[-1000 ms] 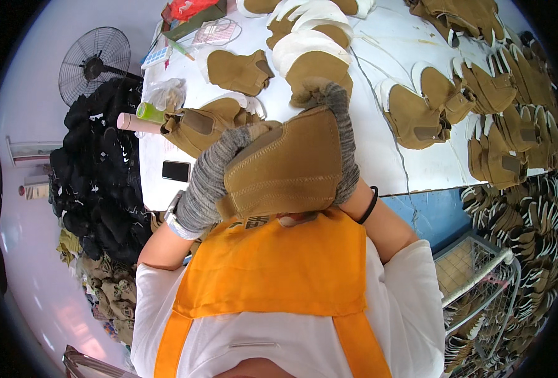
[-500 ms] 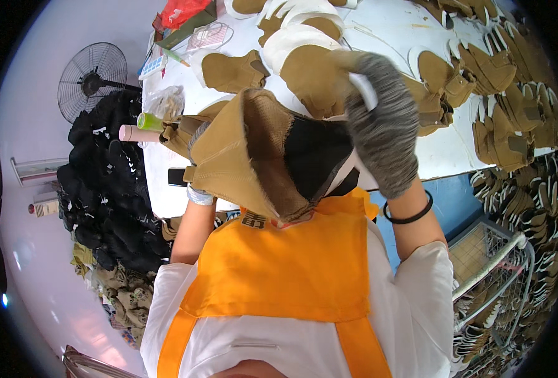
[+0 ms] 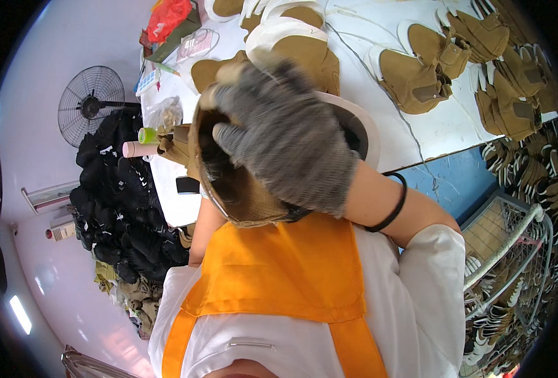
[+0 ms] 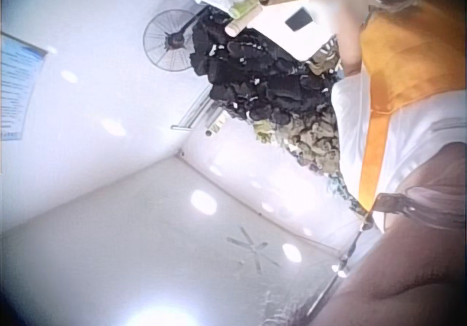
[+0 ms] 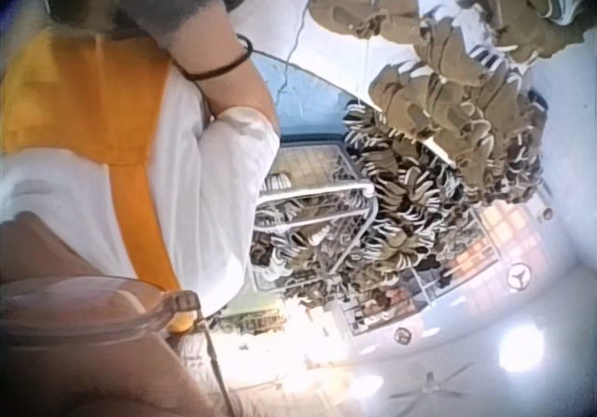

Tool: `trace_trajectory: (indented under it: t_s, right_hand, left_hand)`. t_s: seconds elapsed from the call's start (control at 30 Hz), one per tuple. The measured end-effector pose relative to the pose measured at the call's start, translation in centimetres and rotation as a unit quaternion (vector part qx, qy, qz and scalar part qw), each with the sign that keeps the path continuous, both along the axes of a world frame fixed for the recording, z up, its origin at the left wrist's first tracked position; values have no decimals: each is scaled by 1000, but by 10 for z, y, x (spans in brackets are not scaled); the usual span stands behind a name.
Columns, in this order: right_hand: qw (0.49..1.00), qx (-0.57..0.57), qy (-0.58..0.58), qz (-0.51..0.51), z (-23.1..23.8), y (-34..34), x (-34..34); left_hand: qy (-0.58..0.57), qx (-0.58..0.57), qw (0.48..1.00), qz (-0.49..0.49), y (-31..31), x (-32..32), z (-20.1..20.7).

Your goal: The person picks up and organizes various tan shoe components, picking them up from a pile and stacking them together.

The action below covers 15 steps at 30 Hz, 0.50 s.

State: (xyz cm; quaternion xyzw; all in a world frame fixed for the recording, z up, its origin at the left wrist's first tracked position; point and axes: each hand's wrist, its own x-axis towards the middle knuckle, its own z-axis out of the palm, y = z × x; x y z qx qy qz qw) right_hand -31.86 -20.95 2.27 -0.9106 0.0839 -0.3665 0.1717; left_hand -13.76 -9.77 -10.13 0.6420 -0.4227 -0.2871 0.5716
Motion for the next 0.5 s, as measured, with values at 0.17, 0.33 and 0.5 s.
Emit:
trace_trajectory:
  t_s: [0.17,0.33,0.5]
  right_hand:
    - [968,-82,229,-55,-9,-26,-6]
    - [879,-250,125,-386,-41,-123,-41]
    - [994,88,-55,-38,-39,-43,-10]
  left_hand:
    - [10,1,1000,-10,-1,8,10]
    - [17,10,1000,25,32,14,18]
    - [16,-2,1000,24,30,17,16]
